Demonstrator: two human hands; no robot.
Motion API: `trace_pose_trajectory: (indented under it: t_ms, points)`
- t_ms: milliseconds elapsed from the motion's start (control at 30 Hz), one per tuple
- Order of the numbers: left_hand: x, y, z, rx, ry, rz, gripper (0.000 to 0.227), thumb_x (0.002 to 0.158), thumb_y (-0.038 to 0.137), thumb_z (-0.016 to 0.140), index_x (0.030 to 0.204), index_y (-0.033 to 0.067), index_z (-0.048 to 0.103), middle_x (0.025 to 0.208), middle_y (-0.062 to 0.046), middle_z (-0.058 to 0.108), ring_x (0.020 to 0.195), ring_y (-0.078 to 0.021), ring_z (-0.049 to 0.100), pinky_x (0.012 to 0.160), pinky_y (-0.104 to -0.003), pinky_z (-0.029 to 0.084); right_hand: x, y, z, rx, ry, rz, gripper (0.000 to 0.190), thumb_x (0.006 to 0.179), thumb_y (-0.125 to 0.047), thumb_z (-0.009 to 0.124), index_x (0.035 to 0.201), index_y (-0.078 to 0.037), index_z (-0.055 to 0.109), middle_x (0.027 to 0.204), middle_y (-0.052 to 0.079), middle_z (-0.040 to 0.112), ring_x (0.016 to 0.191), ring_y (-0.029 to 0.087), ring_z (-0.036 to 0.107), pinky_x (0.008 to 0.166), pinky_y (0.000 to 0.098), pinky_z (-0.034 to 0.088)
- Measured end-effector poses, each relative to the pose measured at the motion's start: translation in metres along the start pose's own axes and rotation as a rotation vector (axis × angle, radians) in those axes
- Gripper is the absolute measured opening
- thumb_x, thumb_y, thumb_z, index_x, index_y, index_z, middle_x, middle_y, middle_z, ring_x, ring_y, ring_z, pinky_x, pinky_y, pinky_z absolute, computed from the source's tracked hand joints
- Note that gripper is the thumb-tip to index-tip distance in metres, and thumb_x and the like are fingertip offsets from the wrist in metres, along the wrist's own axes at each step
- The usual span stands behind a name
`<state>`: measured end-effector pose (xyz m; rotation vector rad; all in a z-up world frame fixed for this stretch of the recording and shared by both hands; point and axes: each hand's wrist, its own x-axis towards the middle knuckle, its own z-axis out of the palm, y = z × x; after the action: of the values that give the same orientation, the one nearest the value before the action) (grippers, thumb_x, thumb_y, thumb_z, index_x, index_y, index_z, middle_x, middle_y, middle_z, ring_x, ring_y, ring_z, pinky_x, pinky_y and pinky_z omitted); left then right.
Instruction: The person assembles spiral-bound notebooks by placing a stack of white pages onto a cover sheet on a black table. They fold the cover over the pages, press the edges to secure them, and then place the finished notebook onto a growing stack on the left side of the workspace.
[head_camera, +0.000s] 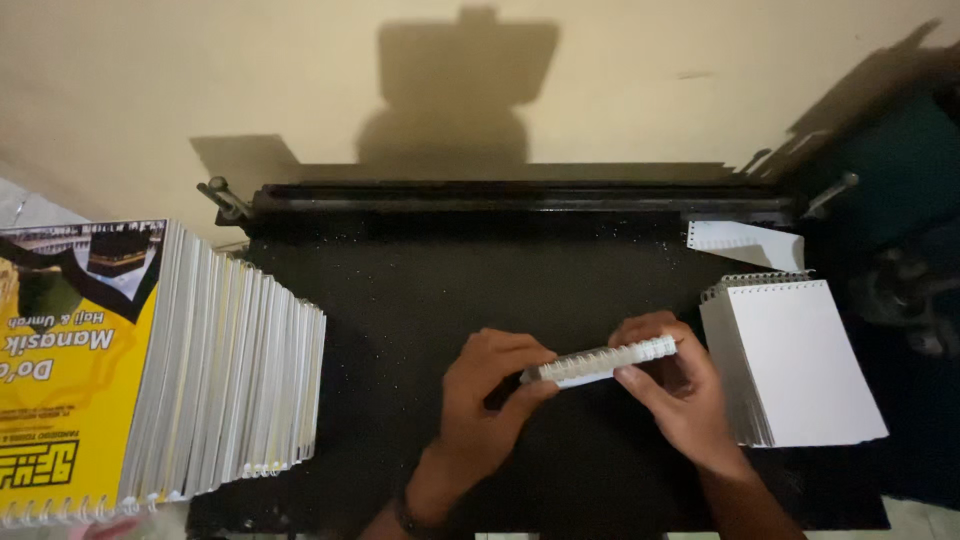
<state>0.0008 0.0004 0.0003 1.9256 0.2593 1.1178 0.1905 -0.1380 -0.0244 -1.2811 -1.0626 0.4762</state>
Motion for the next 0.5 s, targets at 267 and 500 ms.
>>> trace_pose_trajectory:
  t_ms: [267,500]
  points:
    - [-0.010,-0.013,0.012,0.323,0.180,-0.108,0.049,0.094,0.026,0.074,0.136,0.0067,0.058,0.136,-0.015,0.063,0.127,-0.0309,0.061,0.109,-0.045,0.043,0.009,0.027,-0.015,-0.440,-0.110,0.668,0.047,0.081,-0.031,0.079,0.125,-0.015,0.077,0.130,0.002,0.079,0.120,0.012,0.070,0.107,0.0264,0.046]
    - [-0.030,-0.040,0.053,0.337,-0.249,0.097,0.094,0.094,0.049,0.065,0.156,-0.0032,0.018,0.164,-0.034,0.022,0.152,-0.0562,0.031,0.118,-0.065,0.034,0.014,-0.003,0.003,-0.178,0.093,0.747,0.044,0.090,-0.018,0.066,0.131,-0.005,0.074,0.136,0.006,0.075,0.122,0.012,0.063,0.106,0.0277,0.047]
